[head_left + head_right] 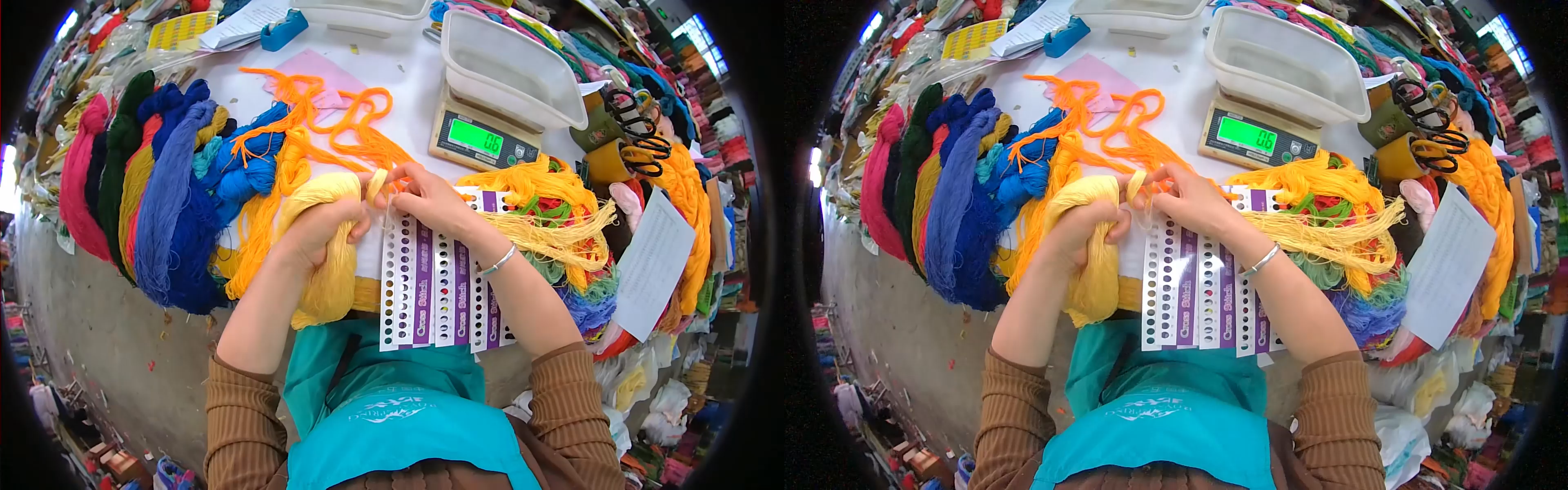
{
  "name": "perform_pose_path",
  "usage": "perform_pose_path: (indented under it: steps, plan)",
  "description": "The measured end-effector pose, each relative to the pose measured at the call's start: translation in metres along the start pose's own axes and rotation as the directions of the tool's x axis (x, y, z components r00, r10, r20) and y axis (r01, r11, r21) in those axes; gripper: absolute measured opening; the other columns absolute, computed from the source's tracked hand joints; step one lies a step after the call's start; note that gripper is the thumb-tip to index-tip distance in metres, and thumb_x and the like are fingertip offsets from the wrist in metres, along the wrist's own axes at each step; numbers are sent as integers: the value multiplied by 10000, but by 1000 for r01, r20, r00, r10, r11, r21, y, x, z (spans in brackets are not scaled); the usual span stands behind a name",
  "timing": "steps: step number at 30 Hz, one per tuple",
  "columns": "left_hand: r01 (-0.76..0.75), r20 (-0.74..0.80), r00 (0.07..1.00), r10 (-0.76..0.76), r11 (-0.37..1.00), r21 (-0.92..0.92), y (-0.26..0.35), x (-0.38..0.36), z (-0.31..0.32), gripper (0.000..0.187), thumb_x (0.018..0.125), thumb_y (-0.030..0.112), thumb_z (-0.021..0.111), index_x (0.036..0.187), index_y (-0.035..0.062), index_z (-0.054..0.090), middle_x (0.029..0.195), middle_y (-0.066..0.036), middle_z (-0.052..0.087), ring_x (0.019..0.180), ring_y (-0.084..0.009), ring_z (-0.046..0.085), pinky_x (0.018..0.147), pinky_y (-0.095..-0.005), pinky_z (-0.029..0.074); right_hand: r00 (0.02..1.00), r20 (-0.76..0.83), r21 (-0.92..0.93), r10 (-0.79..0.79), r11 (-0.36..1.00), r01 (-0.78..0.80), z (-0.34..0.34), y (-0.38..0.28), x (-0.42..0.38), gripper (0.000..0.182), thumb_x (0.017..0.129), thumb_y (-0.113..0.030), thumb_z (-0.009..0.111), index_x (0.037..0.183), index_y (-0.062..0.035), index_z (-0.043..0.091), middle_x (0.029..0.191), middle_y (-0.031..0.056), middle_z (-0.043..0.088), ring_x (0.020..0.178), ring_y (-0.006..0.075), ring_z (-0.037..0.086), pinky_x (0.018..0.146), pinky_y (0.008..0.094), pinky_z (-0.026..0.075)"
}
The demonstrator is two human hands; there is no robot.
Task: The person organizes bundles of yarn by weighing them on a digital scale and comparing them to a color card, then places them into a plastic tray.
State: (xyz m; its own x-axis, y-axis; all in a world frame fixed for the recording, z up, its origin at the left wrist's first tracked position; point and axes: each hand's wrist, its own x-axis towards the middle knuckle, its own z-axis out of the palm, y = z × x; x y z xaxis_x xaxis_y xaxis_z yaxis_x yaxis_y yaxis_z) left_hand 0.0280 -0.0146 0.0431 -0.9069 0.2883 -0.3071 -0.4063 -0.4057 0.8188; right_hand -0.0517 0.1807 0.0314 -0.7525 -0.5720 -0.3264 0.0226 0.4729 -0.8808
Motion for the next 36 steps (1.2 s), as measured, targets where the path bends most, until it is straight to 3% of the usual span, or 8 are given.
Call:
perform_pose_path:
  steps: [14, 16, 19, 24, 33, 34, 35, 36]
  plan:
    - [101, -269, 962, -55, 981, 163, -25, 6, -20, 274, 904, 250, 720, 1105, 115, 592, 918, 35, 574, 741, -30, 509, 611, -201, 419, 996, -37, -211, -78, 975, 69, 3, -1, -2, 426, 808, -206, 627, 1201, -57, 557, 794, 51, 637, 725, 144, 609, 683, 297, 490]
    - [-8, -201, 946, 255, 637, 771, -26, 7, -28, 280, 864, 275, 723, 999, 59, 609, 883, -117, 626, 784, -247, 616, 728, -382, 494, 996, -43, -238, -84, 969, 72, 3, -2, -3, 428, 808, -213, 632, 1200, -58, 558, 806, 62, 647, 739, 157, 621, 696, 305, 496]
    - [-120, 39, 889, 455, 150, 981, -24, -5, -28, 376, 833, 320, 731, 1020, 40, 564, 915, -177, 599, 869, -337, 613, 785, -435, 481, 994, -51, -282, -93, 956, 75, 4, -2, -2, 434, 808, -224, 640, 1201, -60, 560, 831, 81, 665, 769, 176, 645, 722, 316, 508]
    - [-87, -45, 932, 360, 342, 936, -25, -14, -18, 417, 761, 258, 784, 1040, 90, 523, 901, -119, 602, 876, -293, 612, 779, -397, 488, 993, -64, -309, -98, 948, 73, 6, 1, -1, 444, 805, -227, 648, 1211, -69, 566, 872, 96, 688, 818, 192, 669, 757, 319, 519]
    - [-25, 16, 950, 311, 27, 999, -18, -7, -13, 268, 872, 269, 680, 994, 53, 580, 881, -131, 622, 841, -298, 634, 733, -419, 503, 994, -53, -321, -94, 944, 72, 6, -4, -4, 462, 792, -237, 657, 1213, -69, 567, 872, 99, 689, 817, 196, 668, 757, 323, 520]
    - [88, -234, 965, 115, 701, 708, -12, -11, -5, 249, 883, 278, 679, 978, 61, 602, 863, -81, 619, 816, -232, 624, 709, -380, 503, 993, -58, -313, -100, 947, 77, 6, -4, -4, 470, 792, -258, 670, 1210, -68, 571, 867, 100, 688, 806, 198, 669, 751, 322, 519]
    - [215, -283, 939, -198, 976, 30, -9, -14, 0, 235, 894, 288, 679, 962, 70, 625, 846, -30, 615, 792, -166, 614, 685, -341, 504, 992, -62, -306, -107, 949, 83, 7, -5, -4, 479, 792, -278, 683, 1208, -68, 575, 862, 101, 686, 795, 200, 670, 744, 321, 518]
    - [239, -246, 943, -225, 971, 28, -9, -12, -5, 258, 898, 314, 691, 1001, 84, 636, 829, 37, 574, 738, -75, 548, 626, -255, 462, 992, -60, -306, -109, 948, 86, 8, -5, -4, 479, 792, -278, 683, 1208, -68, 575, 862, 101, 686, 795, 200, 670, 744, 321, 518]
